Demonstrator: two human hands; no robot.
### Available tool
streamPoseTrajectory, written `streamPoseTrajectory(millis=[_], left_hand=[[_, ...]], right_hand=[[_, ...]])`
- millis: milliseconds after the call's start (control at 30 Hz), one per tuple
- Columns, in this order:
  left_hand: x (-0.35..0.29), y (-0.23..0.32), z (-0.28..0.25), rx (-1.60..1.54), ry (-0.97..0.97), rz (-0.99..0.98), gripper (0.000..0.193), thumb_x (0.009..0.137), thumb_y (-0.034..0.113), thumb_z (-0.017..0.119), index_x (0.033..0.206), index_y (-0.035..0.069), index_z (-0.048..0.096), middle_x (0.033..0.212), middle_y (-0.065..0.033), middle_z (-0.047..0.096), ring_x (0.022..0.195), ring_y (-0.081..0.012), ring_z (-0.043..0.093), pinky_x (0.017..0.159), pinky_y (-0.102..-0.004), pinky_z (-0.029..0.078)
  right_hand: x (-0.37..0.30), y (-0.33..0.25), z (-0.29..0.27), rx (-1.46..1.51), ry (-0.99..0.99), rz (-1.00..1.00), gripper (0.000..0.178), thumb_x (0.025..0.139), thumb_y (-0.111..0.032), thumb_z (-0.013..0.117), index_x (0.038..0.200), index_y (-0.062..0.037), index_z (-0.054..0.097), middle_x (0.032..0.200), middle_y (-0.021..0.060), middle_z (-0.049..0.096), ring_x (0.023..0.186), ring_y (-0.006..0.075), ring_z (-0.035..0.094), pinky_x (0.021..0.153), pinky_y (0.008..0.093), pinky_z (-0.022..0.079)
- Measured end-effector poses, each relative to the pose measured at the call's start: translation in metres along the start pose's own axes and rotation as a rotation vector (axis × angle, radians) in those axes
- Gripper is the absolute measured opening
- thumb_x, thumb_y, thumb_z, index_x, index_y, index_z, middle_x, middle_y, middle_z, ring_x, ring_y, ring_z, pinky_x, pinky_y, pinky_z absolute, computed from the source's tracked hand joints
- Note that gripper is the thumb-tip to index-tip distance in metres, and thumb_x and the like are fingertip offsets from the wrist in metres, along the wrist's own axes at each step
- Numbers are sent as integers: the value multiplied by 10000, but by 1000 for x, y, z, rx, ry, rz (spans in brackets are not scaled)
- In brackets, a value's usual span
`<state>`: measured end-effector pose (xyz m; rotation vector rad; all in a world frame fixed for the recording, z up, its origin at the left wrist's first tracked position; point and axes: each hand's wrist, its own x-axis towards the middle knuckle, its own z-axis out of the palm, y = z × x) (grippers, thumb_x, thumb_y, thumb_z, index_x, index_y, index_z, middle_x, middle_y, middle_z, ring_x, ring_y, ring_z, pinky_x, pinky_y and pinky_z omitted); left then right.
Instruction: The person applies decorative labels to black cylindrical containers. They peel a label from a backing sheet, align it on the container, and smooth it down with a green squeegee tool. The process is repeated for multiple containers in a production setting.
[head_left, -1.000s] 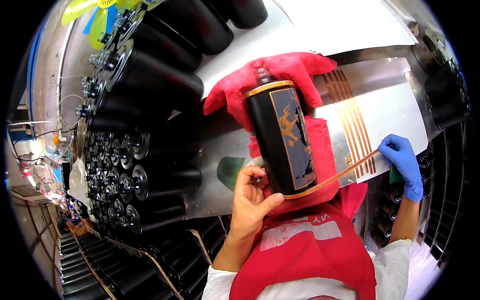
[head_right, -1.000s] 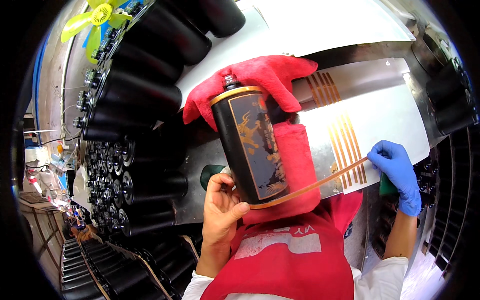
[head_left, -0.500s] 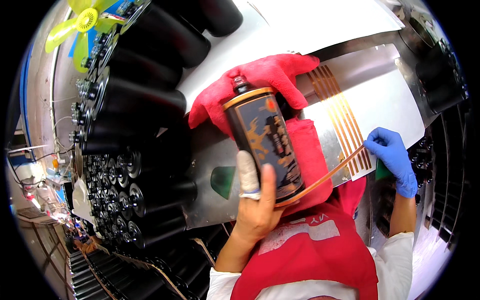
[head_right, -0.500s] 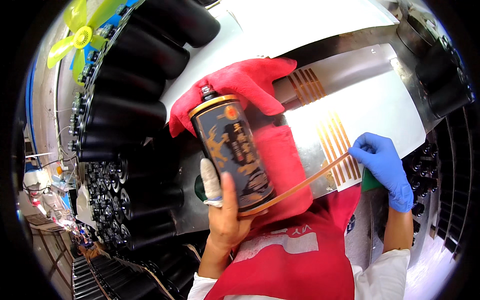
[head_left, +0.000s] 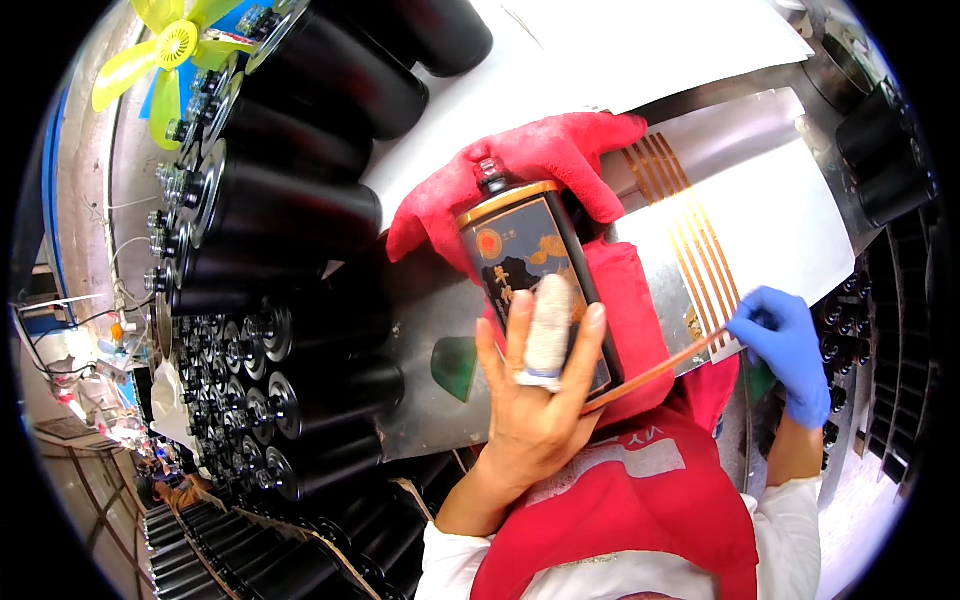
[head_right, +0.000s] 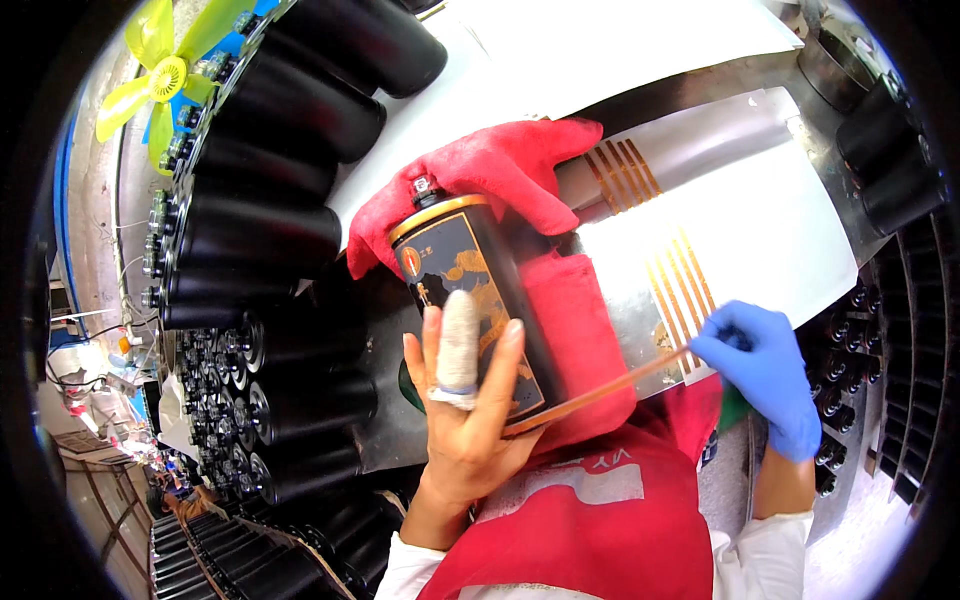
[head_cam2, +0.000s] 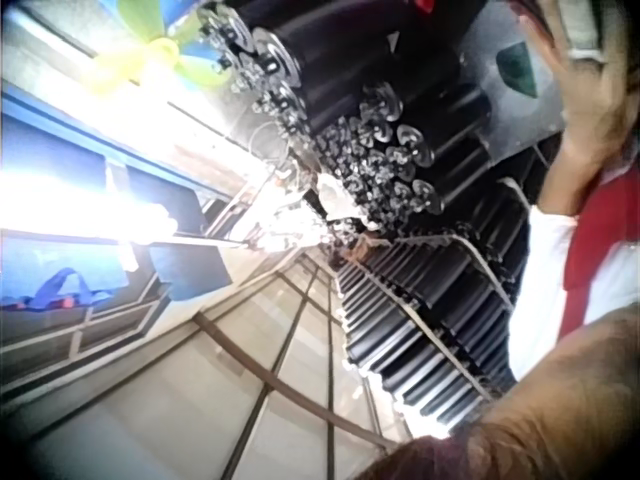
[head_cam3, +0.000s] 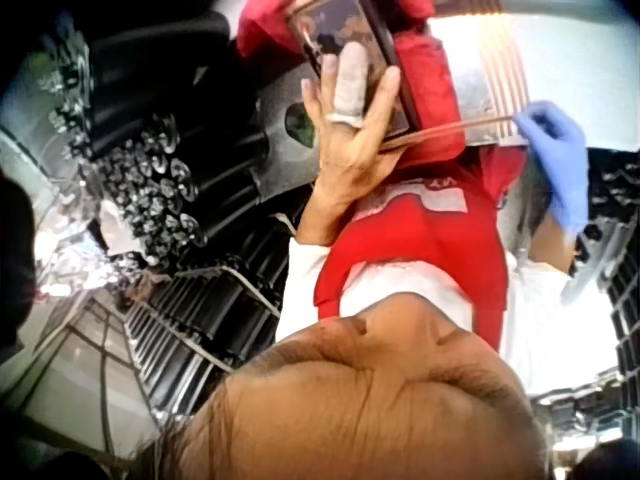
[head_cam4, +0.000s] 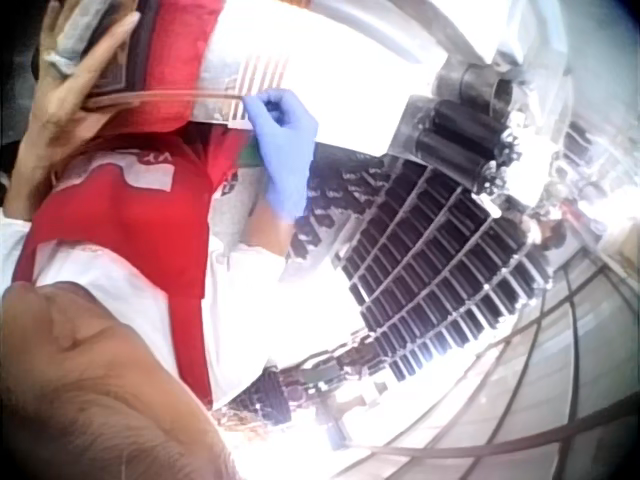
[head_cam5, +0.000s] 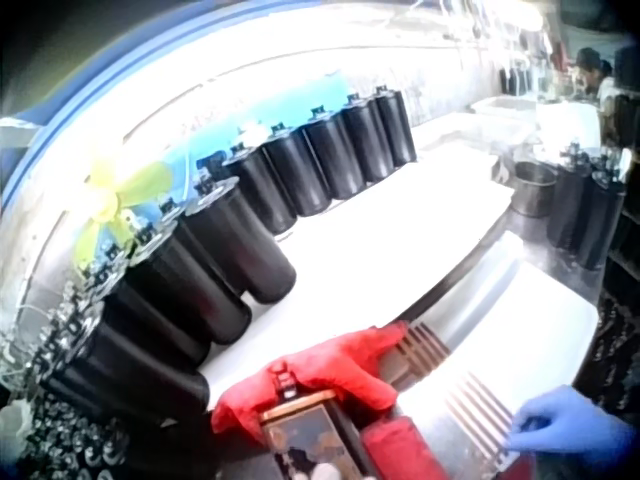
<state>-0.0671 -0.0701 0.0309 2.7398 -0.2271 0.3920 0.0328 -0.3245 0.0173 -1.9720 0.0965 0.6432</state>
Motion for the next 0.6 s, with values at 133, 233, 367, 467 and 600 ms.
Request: streamPoseTrajectory(millis=[133, 233, 367, 467, 600], left_hand=[[-7, -18, 10, -349, 121, -52, 734, 625, 283, 826, 1264, 44, 553, 1434, -334, 266, 1361, -453, 227, 1108, -508, 106], [-13, -29, 15, -620, 129, -54, 808, 622, 357, 829, 1293, 27, 523, 1473, -344, 121, 1388, -453, 138, 1110, -488, 96], [-18, -43, 12, -828, 3, -30, 819, 710, 320, 766, 1357, -36, 413, 1495, -303, 55, 1406, -398, 104, 1119, -422, 89], [-31, -47, 16, -868, -43, -82, 748, 760, 174, 673, 1376, -94, 344, 1485, -256, 207, 1400, -328, 186, 1119, -378, 106], [-24, -46, 14, -867, -14, -37, 770, 756, 201, 691, 1379, -88, 342, 1482, -259, 216, 1400, -329, 185, 1119, -374, 110]], right_hand=[[-39, -9, -22, 175, 12, -132, 83, 611, 18, 649, 609, -10, 571, 548, 4, 524, 471, 44, 466, 429, 195, 322], [-46, -1, -32, 244, 1, -349, 103, 520, 26, 634, 558, -16, 548, 532, 37, 524, 436, 88, 478, 418, 205, 334], [-45, -12, -31, 306, 16, -190, 88, 573, 24, 623, 580, -3, 540, 538, 59, 529, 394, 76, 455, 370, 197, 322], [-30, -3, -27, 275, 55, -128, 75, 645, 24, 613, 624, -6, 548, 551, 32, 538, 398, 50, 448, 362, 185, 314], [-12, -3, -16, 139, 51, -6, 74, 739, -23, 656, 724, -12, 584, 560, 1, 540, 416, 37, 469, 390, 159, 328]])
